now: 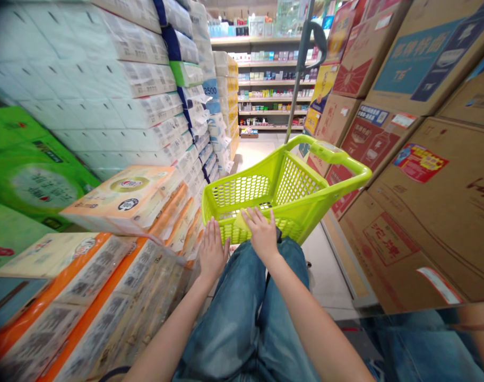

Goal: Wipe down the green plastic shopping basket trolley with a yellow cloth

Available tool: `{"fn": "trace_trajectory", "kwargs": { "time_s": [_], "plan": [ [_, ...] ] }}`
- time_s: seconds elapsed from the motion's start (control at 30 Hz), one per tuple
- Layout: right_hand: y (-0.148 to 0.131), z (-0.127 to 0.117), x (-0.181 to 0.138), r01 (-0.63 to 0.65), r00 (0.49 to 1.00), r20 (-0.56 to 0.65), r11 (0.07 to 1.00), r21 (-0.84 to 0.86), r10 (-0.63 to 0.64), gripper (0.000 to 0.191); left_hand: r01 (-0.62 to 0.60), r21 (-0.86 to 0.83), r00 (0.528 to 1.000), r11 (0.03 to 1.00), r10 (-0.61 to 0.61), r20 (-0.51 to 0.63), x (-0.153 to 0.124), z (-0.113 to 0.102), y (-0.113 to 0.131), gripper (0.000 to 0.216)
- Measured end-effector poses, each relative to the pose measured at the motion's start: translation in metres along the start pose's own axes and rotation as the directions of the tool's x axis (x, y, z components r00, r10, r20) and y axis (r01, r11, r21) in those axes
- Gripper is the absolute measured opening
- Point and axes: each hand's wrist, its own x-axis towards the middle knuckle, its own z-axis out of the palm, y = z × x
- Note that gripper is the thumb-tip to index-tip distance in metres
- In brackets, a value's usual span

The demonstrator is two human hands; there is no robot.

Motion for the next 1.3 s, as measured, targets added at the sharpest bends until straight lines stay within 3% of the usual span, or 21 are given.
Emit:
{"fn": "trace_trajectory", "kwargs": {
  "time_s": [0.13,0.23,0.37,0.53,0.63,0.73,0.83,1.07,1.17,1.3],
  "plan": [
    [0.033,-0.014,-0.006,-0.103,0.994,-0.054,0.990,-0.097,0.098,0.074,0.009,-0.013,1.000,1.000,-0.009,-0.001,0.000,0.000,0.001,0.071],
    [0.031,-0.015,-0.006,-0.199,0.978,-0.084,0.974,-0.106,0.190,0.073,0.009,-0.015,1.000,1.000,-0.009,0.000,0.000,0.001,0.001,0.073],
    [-0.006,-0.002,0.001,-0.234,0.970,-0.069,0.972,-0.023,0.232,0.068,0.002,-0.027,1.000,1.000,-0.002,0.000,0.000,0.002,0.001,0.073],
    [-0.061,0.016,0.013,-0.093,0.996,0.020,0.992,0.080,0.092,0.056,0.001,-0.044,1.000,0.999,-0.001,0.009,-0.001,0.001,-0.001,0.069],
    [-0.073,0.022,0.015,-0.027,0.999,0.030,0.995,0.101,0.025,0.052,-0.021,-0.048,0.999,0.999,0.022,0.024,-0.001,0.000,-0.001,0.069],
    [-0.063,0.024,0.010,0.043,0.999,0.011,0.996,0.077,-0.044,0.056,-0.010,-0.041,1.000,0.999,0.010,0.008,0.000,0.000,-0.001,0.068],
    [-0.035,0.020,0.002,0.068,0.998,-0.020,0.997,0.026,-0.067,0.063,-0.001,-0.027,1.000,1.000,0.001,-0.008,0.000,0.001,-0.001,0.070],
    [0.035,0.001,-0.014,-0.092,0.987,-0.138,0.991,-0.099,0.078,0.073,0.005,-0.025,1.000,1.000,-0.005,0.004,-0.001,0.000,0.001,0.073],
    [0.031,0.004,-0.013,-0.086,0.986,-0.149,0.991,-0.101,0.070,0.072,0.010,-0.026,1.000,1.000,-0.010,0.004,0.000,0.001,0.001,0.073],
    [-0.004,0.020,-0.006,-0.019,0.991,-0.130,0.998,-0.057,0.012,0.069,0.005,-0.023,1.000,1.000,-0.005,0.004,0.000,0.003,0.000,0.073]
  ]
}}
